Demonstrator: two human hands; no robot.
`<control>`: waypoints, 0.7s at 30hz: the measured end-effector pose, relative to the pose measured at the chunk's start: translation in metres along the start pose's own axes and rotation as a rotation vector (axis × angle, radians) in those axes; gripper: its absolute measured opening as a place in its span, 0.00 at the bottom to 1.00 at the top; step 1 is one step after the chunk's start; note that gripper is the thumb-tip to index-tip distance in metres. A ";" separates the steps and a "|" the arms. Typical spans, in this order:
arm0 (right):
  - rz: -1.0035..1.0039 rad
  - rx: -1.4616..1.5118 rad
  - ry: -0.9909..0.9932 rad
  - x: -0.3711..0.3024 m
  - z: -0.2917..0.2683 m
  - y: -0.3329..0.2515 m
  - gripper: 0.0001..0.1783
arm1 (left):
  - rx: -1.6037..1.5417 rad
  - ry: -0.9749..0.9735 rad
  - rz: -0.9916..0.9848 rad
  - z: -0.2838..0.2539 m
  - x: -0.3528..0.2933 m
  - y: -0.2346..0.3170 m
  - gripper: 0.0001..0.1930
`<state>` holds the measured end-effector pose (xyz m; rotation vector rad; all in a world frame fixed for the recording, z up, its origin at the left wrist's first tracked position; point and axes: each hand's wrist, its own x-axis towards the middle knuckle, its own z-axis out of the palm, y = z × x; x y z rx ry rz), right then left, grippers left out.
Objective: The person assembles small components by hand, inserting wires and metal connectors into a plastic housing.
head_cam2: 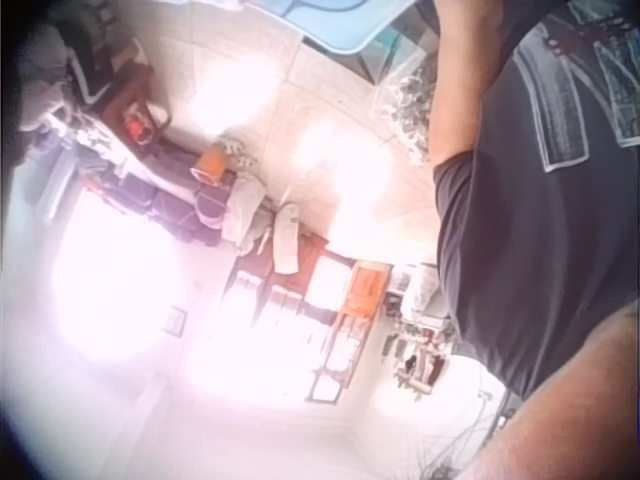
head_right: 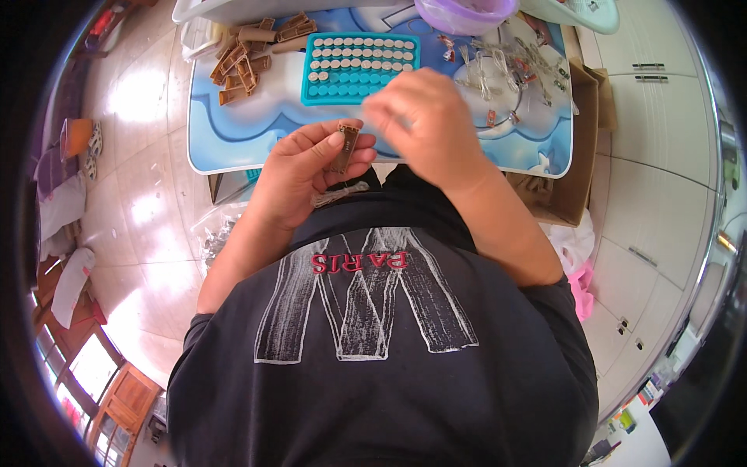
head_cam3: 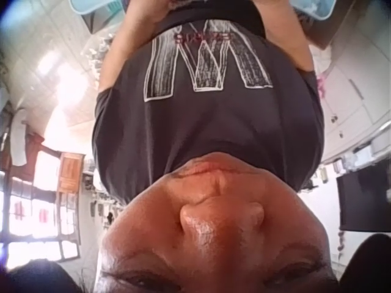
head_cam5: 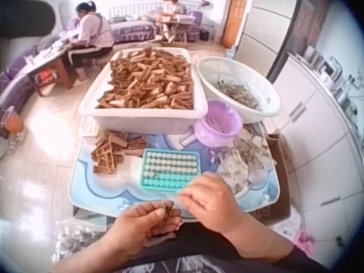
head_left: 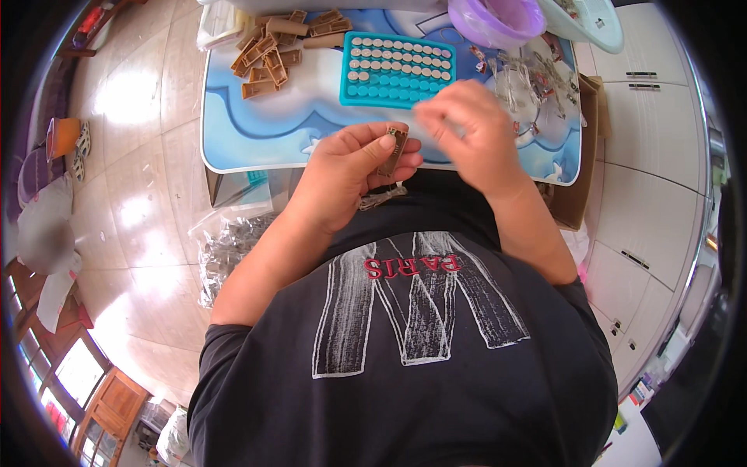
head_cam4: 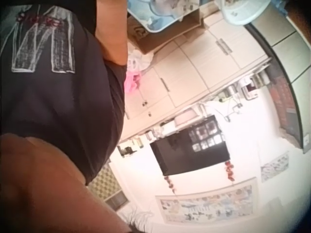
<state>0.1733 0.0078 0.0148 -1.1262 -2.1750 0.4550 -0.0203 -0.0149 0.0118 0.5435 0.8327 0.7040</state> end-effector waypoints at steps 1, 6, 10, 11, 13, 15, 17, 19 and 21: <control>0.062 -0.068 0.155 0.001 0.001 0.010 0.04 | -0.018 0.037 0.019 -0.001 0.000 -0.001 0.17; 0.078 -0.368 0.297 0.007 0.003 0.044 0.08 | -0.130 0.068 0.035 -0.009 0.008 0.002 0.16; 0.052 -0.424 0.274 0.002 0.005 0.048 0.08 | -0.221 0.049 0.022 -0.015 0.013 -0.002 0.15; 0.040 -0.432 0.283 0.002 0.005 0.049 0.07 | -0.223 0.050 0.020 -0.015 0.013 -0.002 0.15; 0.029 -0.441 0.290 0.003 0.006 0.050 0.06 | -0.205 0.057 0.023 -0.015 0.013 -0.002 0.15; 0.066 -0.357 0.281 0.004 0.006 0.049 0.06 | -0.211 0.059 0.035 -0.015 0.014 -0.002 0.15; 0.078 -0.315 0.275 0.005 0.005 0.038 0.06 | -0.217 0.062 0.049 -0.015 0.015 -0.004 0.15; 0.090 -0.273 0.269 0.006 0.006 0.023 0.07 | -0.204 0.075 0.059 -0.016 0.017 -0.006 0.15; 0.040 -0.060 0.260 0.009 0.014 0.002 0.07 | -0.219 0.059 0.050 -0.016 0.017 -0.005 0.15</control>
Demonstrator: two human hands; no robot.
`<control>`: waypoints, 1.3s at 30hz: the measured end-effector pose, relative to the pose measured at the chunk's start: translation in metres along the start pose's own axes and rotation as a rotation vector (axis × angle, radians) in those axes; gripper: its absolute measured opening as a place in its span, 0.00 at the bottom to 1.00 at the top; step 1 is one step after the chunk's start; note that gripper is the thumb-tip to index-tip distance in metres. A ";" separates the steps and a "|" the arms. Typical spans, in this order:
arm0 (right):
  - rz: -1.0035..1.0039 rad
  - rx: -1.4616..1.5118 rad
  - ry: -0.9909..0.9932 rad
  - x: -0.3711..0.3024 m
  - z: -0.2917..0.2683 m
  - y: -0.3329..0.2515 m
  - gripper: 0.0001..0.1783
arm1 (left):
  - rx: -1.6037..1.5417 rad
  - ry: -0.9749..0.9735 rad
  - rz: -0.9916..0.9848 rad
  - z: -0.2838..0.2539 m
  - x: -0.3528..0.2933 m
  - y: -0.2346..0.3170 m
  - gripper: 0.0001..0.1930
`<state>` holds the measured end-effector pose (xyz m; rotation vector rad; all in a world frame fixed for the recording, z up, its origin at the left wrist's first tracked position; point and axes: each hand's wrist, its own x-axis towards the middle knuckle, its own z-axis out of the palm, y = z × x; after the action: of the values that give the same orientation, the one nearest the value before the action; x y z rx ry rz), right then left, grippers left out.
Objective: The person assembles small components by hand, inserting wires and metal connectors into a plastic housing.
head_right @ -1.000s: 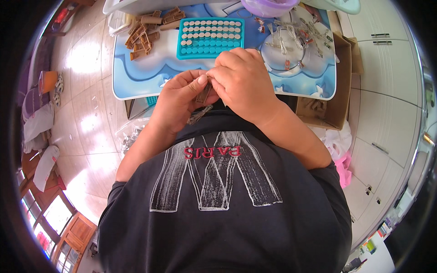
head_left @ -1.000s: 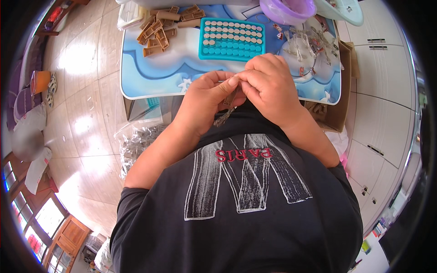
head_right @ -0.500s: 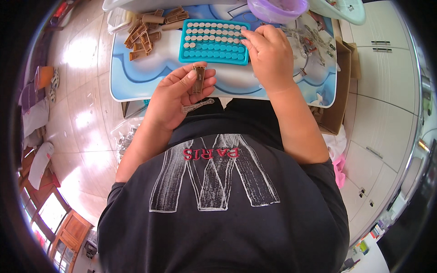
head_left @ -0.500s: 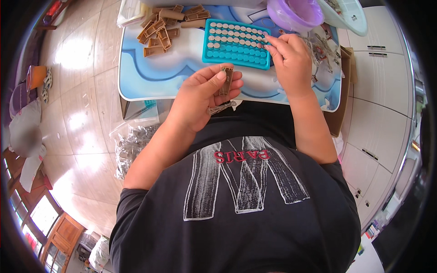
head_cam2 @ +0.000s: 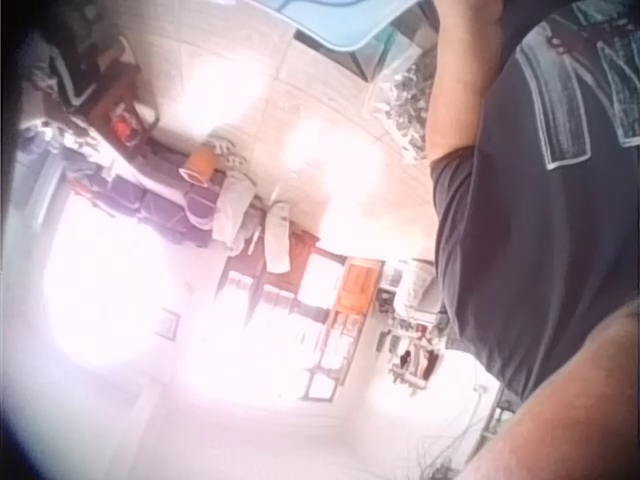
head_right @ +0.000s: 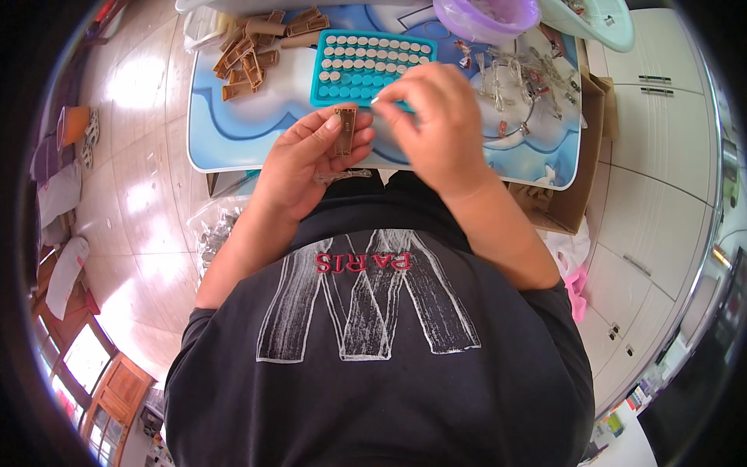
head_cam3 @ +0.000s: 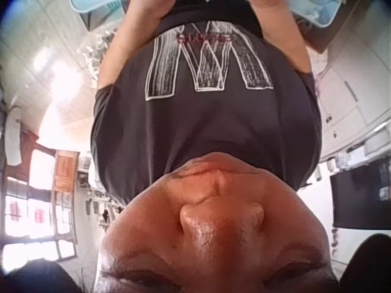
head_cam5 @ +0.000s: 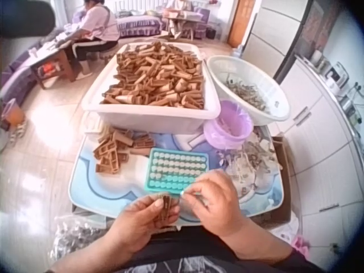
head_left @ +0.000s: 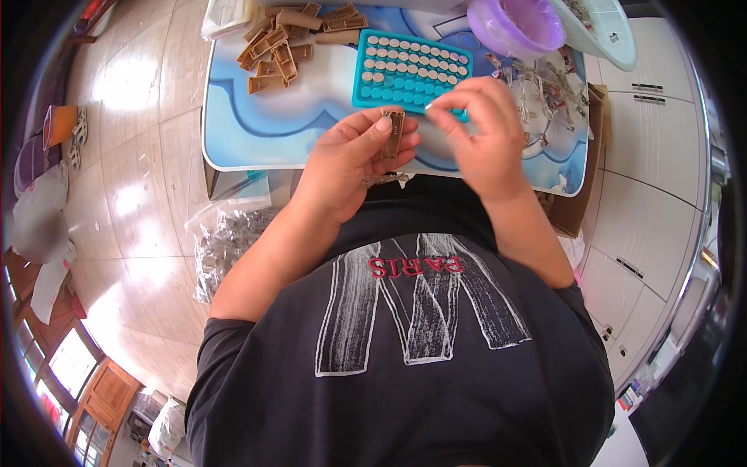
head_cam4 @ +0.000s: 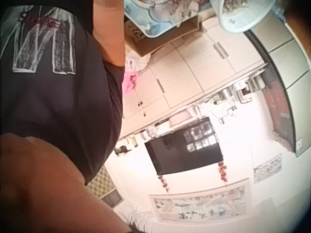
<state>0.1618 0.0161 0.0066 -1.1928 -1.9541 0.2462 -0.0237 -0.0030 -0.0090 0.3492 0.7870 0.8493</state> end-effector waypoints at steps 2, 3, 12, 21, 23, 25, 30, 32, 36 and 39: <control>-0.045 0.017 -0.011 0.001 0.010 -0.012 0.07 | -0.013 -0.020 -0.012 -0.001 0.002 0.000 0.15; -0.075 -0.005 -0.015 -0.001 0.015 -0.015 0.08 | -0.039 -0.042 -0.003 -0.001 0.003 0.000 0.15; -0.062 0.082 -0.064 -0.006 0.017 -0.010 0.06 | -0.010 0.000 0.003 0.000 0.001 -0.002 0.15; -0.045 -0.347 0.094 0.003 0.003 0.043 0.07 | 0.015 0.027 0.003 0.003 0.002 0.000 0.16; -0.058 -0.356 0.093 0.003 0.003 0.043 0.06 | 0.014 0.026 0.000 0.003 0.002 0.000 0.16; -0.044 -0.322 0.064 0.002 0.004 0.042 0.06 | 0.021 0.023 -0.001 0.003 0.002 0.000 0.16; -0.004 -0.231 0.080 0.001 0.005 0.030 0.07 | 0.015 0.029 -0.004 0.003 0.002 0.000 0.16; -0.001 -0.150 0.080 0.000 0.009 0.014 0.08 | 0.013 0.030 -0.002 0.001 0.002 -0.001 0.15; -0.101 -0.032 -0.011 0.000 0.017 -0.009 0.09 | -0.008 -0.015 -0.007 -0.001 0.004 -0.002 0.16; -0.110 -0.048 -0.023 -0.004 0.022 -0.010 0.08 | -0.007 -0.025 -0.003 -0.001 0.004 -0.002 0.16</control>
<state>0.1402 0.0126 -0.0038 -1.1133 -2.0483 0.1567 -0.0220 -0.0016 -0.0128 0.3518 0.7614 0.8436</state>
